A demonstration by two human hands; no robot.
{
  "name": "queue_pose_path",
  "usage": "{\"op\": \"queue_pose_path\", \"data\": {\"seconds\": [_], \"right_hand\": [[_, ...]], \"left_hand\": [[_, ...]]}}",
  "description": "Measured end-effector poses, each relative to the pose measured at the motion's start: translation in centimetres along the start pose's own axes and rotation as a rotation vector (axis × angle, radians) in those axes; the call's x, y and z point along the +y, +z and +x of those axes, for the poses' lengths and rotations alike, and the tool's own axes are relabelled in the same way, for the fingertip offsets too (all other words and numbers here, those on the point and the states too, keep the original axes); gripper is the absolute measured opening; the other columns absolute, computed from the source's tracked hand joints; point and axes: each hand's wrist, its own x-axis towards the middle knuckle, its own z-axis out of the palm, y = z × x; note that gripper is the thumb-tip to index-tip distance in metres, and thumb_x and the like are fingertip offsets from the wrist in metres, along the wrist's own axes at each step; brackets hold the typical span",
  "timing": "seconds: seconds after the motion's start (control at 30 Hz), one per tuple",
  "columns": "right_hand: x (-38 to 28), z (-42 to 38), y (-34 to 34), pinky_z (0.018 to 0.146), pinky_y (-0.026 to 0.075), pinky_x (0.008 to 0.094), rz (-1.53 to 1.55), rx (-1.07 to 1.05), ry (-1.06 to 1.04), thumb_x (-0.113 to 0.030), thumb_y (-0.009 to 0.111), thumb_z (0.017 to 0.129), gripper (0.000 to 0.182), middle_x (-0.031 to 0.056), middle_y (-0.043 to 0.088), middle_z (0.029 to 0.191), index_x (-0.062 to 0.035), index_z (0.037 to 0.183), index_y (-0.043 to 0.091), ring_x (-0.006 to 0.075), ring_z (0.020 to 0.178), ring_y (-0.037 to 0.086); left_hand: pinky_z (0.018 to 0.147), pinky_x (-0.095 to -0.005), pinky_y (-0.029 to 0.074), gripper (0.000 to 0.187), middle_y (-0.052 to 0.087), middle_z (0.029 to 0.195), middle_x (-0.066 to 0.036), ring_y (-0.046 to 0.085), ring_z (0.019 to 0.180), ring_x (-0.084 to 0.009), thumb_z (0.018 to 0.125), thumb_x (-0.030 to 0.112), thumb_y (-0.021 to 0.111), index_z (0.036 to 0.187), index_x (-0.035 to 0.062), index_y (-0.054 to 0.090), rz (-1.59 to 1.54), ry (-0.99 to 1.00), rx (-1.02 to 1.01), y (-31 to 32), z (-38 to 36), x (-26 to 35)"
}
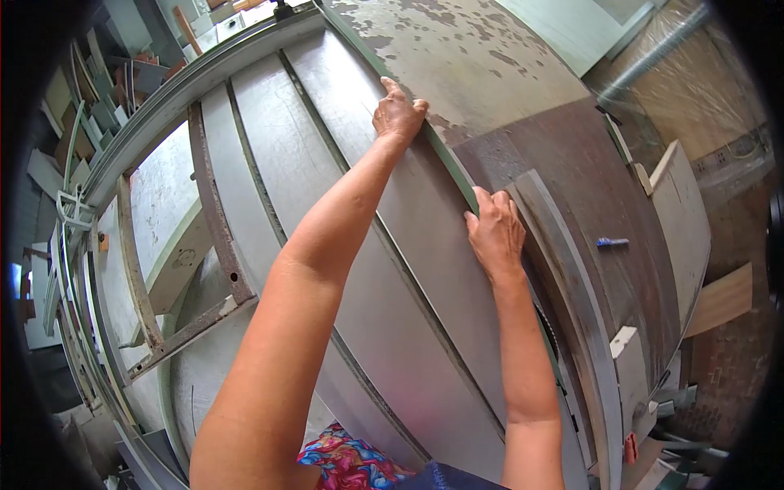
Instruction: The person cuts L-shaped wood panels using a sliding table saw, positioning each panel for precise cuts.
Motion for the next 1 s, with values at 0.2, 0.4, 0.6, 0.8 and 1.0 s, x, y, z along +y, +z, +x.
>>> {"op": "queue_pose_path", "data": {"seconds": [0.2,0.4,0.6,0.8,1.0], "right_hand": [[-1.2,2.0,1.3,0.074,0.050,0.0375,-0.009,0.081,-0.099,-0.013,0.070,0.074,0.038,0.0125,0.052,0.090,-0.0042,0.108,0.055,0.0290,0.086,0.055],[-0.8,2.8,0.9,0.077,0.049,0.0388,0.068,0.019,-0.065,-0.014,0.067,0.077,0.033,0.0144,0.054,0.091,-0.0021,0.106,0.057,0.0309,0.088,0.056],[-3.0,5.2,0.6,0.081,0.047,0.0411,0.210,-0.031,-0.051,-0.016,0.063,0.081,0.029,0.0179,0.056,0.092,0.0010,0.104,0.058,0.0338,0.088,0.057],[-6.5,8.5,-0.6,0.085,0.045,0.0435,0.323,-0.146,0.037,-0.017,0.062,0.080,0.033,0.0242,0.059,0.098,0.0052,0.103,0.057,0.0377,0.097,0.056],[-5.7,10.1,0.7,0.070,0.050,0.0408,0.496,-0.044,-0.027,-0.020,0.053,0.087,0.028,0.0218,0.063,0.087,0.0062,0.096,0.054,0.0324,0.082,0.063]], "left_hand": [[0.076,-0.0397,0.051,0.087,0.064,0.087,-0.025,0.064,0.084,-0.0346,0.074,0.033,0.063,0.135,-0.0124,0.021,-0.062,-0.026,0.032,0.0,2.1,-1.5],[0.071,-0.0398,0.052,0.100,0.064,0.081,-0.026,0.065,0.074,-0.0347,0.071,0.047,0.068,0.133,-0.0164,0.022,-0.141,0.008,0.017,-0.1,0.1,-1.2],[0.083,-0.0381,0.049,0.101,0.055,0.105,-0.031,0.060,0.095,-0.0363,0.066,0.040,0.070,0.132,-0.0172,0.020,-0.205,0.038,0.172,1.2,0.7,-2.2],[0.093,-0.0355,0.043,0.101,0.050,0.114,-0.032,0.054,0.106,-0.0372,0.065,0.032,0.070,0.134,-0.0154,0.014,-0.580,-0.218,-0.084,-0.2,2.4,-2.3],[0.093,-0.0370,0.043,0.094,0.050,0.114,-0.035,0.055,0.105,-0.0403,0.065,0.024,0.063,0.134,-0.0146,0.013,-0.633,-0.251,-0.080,-1.1,3.7,-1.7]]}}
